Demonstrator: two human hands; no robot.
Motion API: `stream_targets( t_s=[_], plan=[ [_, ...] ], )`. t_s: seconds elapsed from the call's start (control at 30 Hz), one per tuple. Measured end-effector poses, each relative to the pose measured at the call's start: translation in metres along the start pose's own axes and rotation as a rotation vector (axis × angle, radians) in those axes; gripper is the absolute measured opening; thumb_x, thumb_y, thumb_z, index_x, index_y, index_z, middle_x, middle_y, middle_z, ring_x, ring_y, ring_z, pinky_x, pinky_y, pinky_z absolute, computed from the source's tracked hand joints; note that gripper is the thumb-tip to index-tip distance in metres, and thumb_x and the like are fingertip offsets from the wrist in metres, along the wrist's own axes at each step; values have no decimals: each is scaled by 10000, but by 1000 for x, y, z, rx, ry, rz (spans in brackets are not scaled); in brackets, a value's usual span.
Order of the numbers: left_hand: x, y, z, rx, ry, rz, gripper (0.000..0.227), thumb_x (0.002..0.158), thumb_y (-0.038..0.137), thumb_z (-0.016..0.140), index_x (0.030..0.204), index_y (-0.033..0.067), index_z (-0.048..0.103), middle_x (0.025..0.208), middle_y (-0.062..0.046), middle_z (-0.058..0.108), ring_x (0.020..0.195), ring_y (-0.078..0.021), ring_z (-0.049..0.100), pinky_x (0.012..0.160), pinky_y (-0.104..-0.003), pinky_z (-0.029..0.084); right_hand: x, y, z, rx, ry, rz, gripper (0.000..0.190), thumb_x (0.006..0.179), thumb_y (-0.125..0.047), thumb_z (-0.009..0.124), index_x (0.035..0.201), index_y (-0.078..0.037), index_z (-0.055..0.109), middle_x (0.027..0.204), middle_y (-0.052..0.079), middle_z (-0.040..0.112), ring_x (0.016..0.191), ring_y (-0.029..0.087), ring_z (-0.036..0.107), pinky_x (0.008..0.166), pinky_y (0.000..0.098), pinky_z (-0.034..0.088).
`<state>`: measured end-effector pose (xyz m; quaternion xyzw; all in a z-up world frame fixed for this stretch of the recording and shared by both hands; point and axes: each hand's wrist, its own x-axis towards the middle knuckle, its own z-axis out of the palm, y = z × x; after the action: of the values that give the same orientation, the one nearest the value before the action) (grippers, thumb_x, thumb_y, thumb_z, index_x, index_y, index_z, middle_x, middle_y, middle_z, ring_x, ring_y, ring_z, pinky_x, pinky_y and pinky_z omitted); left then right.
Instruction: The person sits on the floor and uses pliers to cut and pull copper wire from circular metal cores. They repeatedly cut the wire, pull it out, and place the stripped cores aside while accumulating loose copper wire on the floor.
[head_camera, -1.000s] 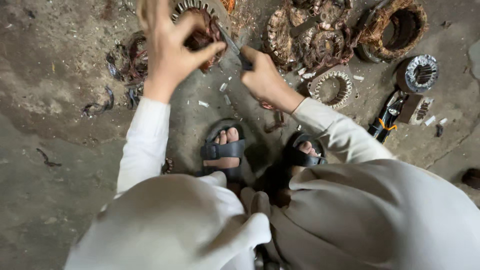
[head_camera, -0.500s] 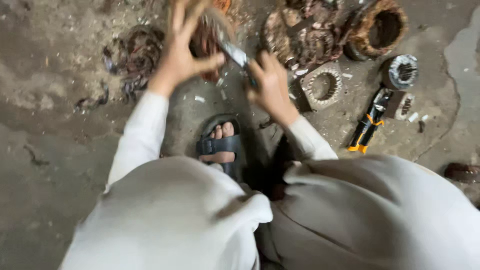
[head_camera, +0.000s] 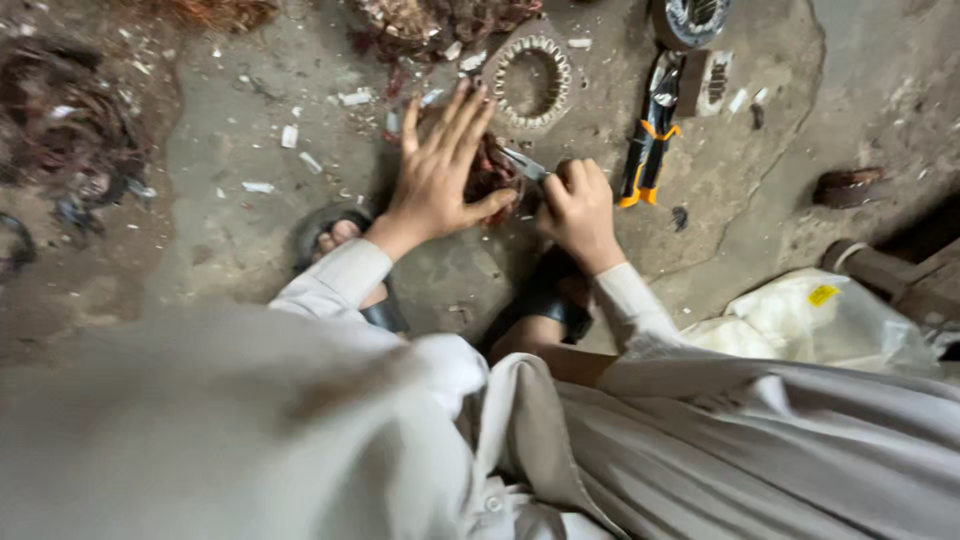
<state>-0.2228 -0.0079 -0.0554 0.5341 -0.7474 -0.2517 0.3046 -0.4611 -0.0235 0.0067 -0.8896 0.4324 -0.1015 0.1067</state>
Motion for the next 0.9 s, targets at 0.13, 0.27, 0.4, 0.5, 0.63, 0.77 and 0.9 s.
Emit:
stream_targets(
  t_s=[0.13, 0.27, 0.4, 0.5, 0.63, 0.77, 0.9],
  plan=[
    [0, -10, 8, -25, 104, -6, 853, 960, 774, 573, 1504, 130, 446, 1640, -104, 399, 1560, -301, 346, 1290, -634, 85, 6, 32, 23, -78, 162, -164, 260, 731, -120, 743, 927, -34, 595, 1019, 160, 587, 863, 355, 542, 699, 468, 429],
    [-8, -6, 10, -107, 131, -43, 755, 976, 698, 608, 1420, 90, 554, 1570, -123, 496, 1514, -317, 413, 1282, -612, 142, -6, 21, -4, 207, -39, -22, 280, 787, -147, 725, 1016, -15, 630, 1060, 183, 619, 943, 397, 581, 813, 486, 466],
    [-6, 1, -4, -204, 169, -29, 604, 1016, 543, 627, 1370, 55, 669, 1484, -130, 619, 1465, -322, 510, 1289, -552, 225, 24, 46, -21, 1170, -832, 617, 305, 805, -73, 643, 1067, 19, 768, 997, 188, 776, 916, 321, 718, 845, 401, 552],
    [0, 5, -13, -213, 214, -64, 546, 1026, 453, 630, 1353, 20, 681, 1448, -144, 640, 1433, -331, 543, 1273, -541, 241, 57, 87, -12, 1599, -1080, 954, 397, 742, -16, 646, 1120, 107, 631, 1034, 219, 761, 944, 312, 789, 923, 423, 567],
    [0, 9, -18, -232, 219, -85, 488, 1053, 368, 602, 1385, 13, 651, 1457, -155, 629, 1435, -341, 545, 1275, -547, 242, 85, 116, 4, 1378, -1254, 951, 423, 830, 78, 643, 1249, 98, 590, 1005, 242, 684, 827, 343, 664, 791, 477, 515],
    [4, 8, -16, -240, 229, -93, 447, 1024, 309, 605, 1370, 33, 667, 1430, -150, 651, 1410, -351, 567, 1273, -551, 236, 133, 120, 4, 1135, -1539, 940, 350, 812, 46, 603, 1159, 94, 602, 991, 238, 715, 857, 321, 733, 769, 480, 584],
    [3, 9, -17, -231, 197, -96, 447, 1029, 287, 612, 1384, 19, 655, 1426, -150, 649, 1403, -360, 573, 1266, -565, 252, 162, 102, 9, 1297, -1741, 546, 370, 832, -62, 615, 1143, 132, 668, 1102, 147, 769, 901, 274, 788, 809, 416, 612]
  ],
)
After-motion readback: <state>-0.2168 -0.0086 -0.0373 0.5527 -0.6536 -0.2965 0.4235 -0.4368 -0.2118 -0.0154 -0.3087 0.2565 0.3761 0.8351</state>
